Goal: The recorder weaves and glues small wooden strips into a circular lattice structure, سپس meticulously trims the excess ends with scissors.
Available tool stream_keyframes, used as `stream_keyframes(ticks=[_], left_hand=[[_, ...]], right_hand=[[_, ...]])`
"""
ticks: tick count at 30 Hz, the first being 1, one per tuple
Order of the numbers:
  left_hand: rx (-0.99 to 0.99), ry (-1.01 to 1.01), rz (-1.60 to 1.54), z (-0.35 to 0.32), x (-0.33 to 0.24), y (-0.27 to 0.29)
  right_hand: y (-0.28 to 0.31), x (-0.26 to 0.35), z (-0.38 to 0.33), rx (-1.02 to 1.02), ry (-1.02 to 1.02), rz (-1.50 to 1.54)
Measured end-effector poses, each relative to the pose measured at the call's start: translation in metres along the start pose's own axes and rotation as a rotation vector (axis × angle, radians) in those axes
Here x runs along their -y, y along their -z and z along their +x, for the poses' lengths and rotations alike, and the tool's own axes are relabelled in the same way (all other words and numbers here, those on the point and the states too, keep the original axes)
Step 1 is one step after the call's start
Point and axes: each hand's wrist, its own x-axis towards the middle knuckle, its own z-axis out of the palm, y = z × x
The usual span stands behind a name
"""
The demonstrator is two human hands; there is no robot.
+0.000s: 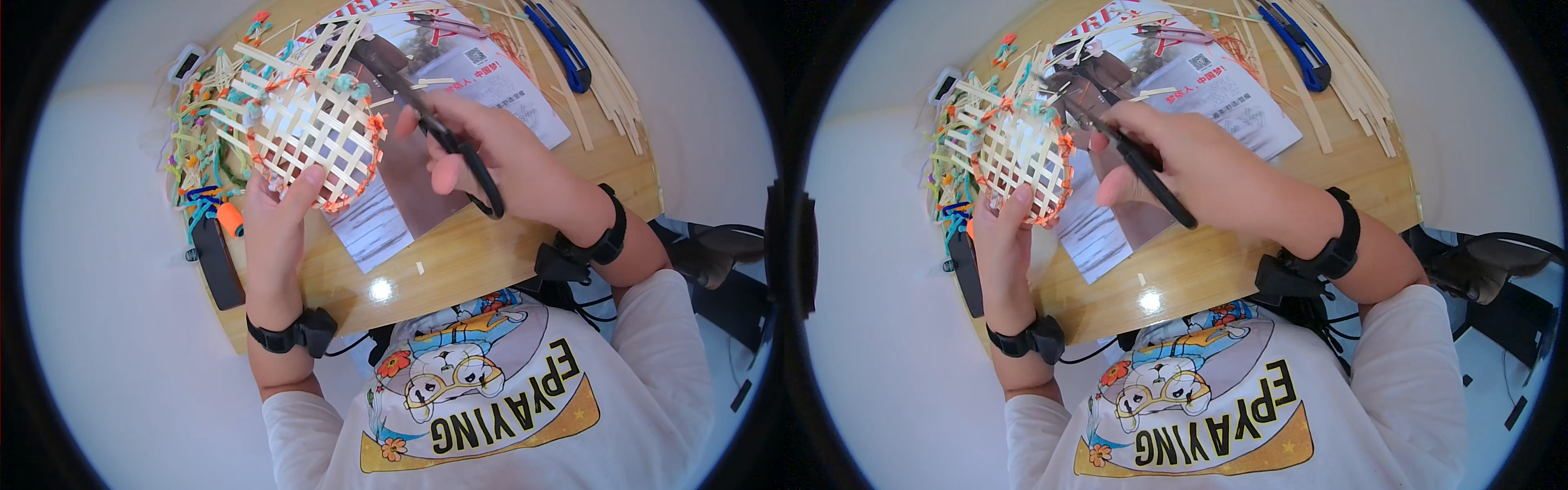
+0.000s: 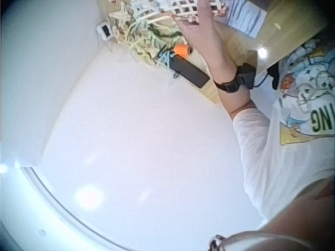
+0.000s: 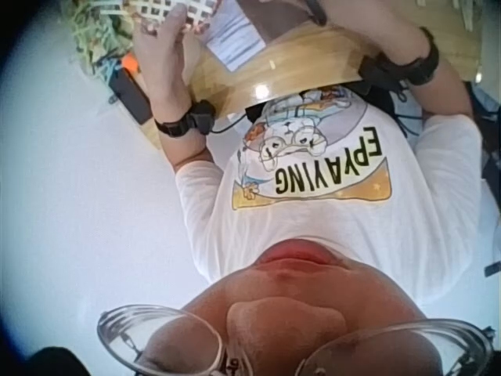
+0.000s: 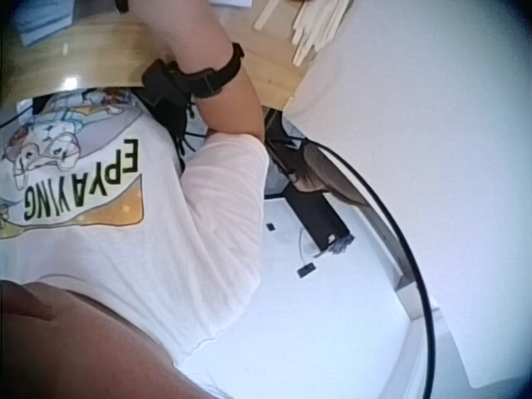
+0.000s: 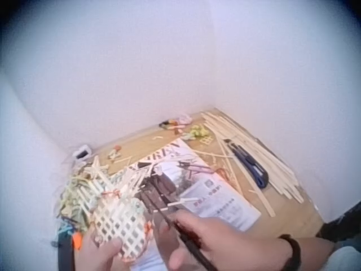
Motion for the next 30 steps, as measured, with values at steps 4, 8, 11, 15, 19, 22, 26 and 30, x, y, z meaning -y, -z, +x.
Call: stream_keyframes(ticks=[4,8,11,15,19,22,26,30], left_hand=[[-0.002,-0.014,0.001,0.002,-0.001,0.001],[0.000,0.067,-0.056,0.003,0.000,0.002],[-0.035,0.040,-0.071,0.004,0.002,-0.003],[-0.072,-0.014,0.029,0.009,0.003,0.000],[-0.035,0.024,0.109,0.012,0.003,0.005],[-0.034,-0.016,0.077,0.011,0.007,-0.001],[0.002,-0.015,0.058,0.011,0.009,-0.001],[0.014,-0.007,0.085,0.007,0.008,-0.004]], right_hand=[[0.006,0.001,0.003,0.012,0.050,-0.084],[0.008,-0.009,0.011,-0.165,0.080,-0.035],[0.007,-0.010,0.017,-0.203,0.047,-0.021],[0.012,-0.016,0.022,-0.320,0.095,0.068],[0.009,-0.016,0.022,-0.319,0.092,0.151],[0.008,-0.016,0.021,-0.292,0.100,0.143],[0.006,-0.016,0.018,-0.238,0.019,0.147],[0.003,-0.013,0.017,-0.190,-0.066,0.198]])
